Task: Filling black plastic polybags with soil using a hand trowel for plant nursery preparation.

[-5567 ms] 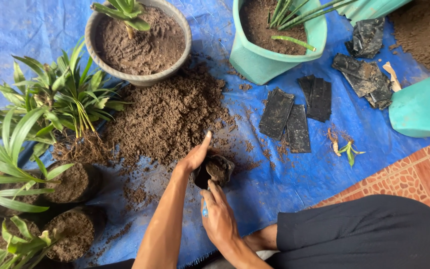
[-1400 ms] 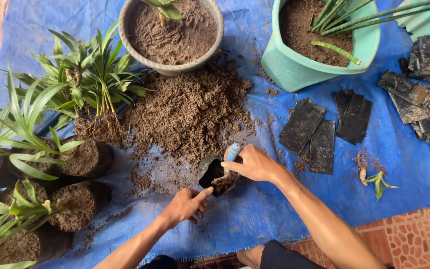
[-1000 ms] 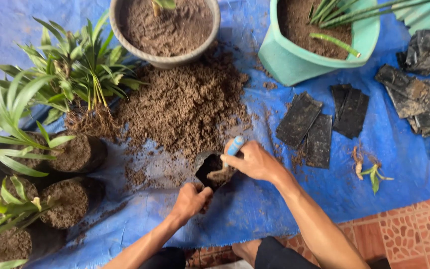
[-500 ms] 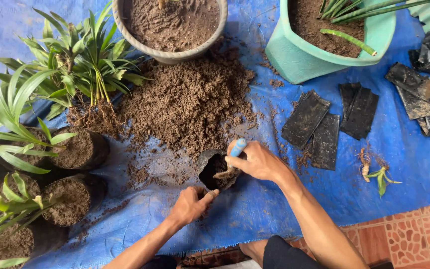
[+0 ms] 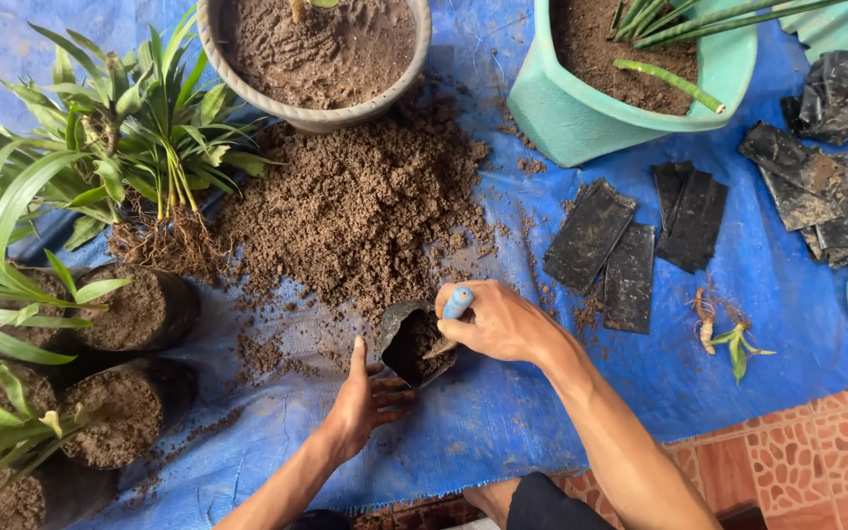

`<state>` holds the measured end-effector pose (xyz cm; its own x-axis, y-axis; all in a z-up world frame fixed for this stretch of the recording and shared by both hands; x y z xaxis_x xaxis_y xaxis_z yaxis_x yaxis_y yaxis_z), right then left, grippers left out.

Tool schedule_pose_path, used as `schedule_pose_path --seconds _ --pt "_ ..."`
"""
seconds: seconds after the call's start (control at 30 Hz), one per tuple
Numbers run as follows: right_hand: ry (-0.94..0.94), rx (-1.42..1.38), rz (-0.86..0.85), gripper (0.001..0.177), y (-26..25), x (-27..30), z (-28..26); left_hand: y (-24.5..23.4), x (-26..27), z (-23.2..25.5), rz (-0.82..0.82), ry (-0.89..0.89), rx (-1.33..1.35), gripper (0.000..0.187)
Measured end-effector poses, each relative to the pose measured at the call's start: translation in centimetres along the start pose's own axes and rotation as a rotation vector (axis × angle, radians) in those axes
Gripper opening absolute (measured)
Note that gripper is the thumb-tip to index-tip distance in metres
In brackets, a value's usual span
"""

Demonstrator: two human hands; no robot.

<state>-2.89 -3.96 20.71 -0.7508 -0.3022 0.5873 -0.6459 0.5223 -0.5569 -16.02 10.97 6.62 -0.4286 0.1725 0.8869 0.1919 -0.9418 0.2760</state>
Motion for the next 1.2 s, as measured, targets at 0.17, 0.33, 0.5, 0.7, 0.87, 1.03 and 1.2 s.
schedule_pose_path --seconds 0.17,0.33,0.5,0.7,0.87,1.03,1.2 --pt "-0.004 -0.042 -0.051 0.014 0.9 -0.7 0.0 0.7 -1.2 -0.2 -0.11 0.037 0.048 0.101" --pt "-0.076 -0.108 -0.075 0.01 1.7 -1.2 0.6 0.8 -1.3 -0.5 -0.163 0.051 0.029 0.104" --pt "-0.133 -0.261 -0.009 0.011 0.5 -1.3 0.6 1.4 -1.0 0.1 -0.176 0.065 -0.078 0.099" --pt "-0.189 -0.387 -0.022 0.014 3.0 -2.9 3.5 0.9 -0.9 0.5 -0.196 0.117 -0.18 0.1" --pt "-0.179 -0.464 0.047 0.021 2.5 -3.2 6.6 0.4 1.2 2.3 -0.049 0.166 -0.441 0.091" --pt "-0.165 -0.368 0.062 0.018 2.9 -2.3 6.2 -1.2 0.9 4.8 0.174 0.466 -0.871 0.048" --pt "-0.134 -0.556 0.152 0.013 1.2 -0.5 6.8 -0.2 1.0 6.1 0.189 0.683 -1.023 0.015"
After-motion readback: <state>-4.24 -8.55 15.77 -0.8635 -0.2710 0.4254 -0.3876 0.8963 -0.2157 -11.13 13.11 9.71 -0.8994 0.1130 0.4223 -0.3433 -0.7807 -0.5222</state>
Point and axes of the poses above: each hand's wrist, its own x-axis away from the middle knuckle, its own y-axis out of the palm, z = x × y, the point moved 8 cm from there along -x, towards the middle knuckle, and after that the axes turned 5 degrees about y, right-handed, at the moved point
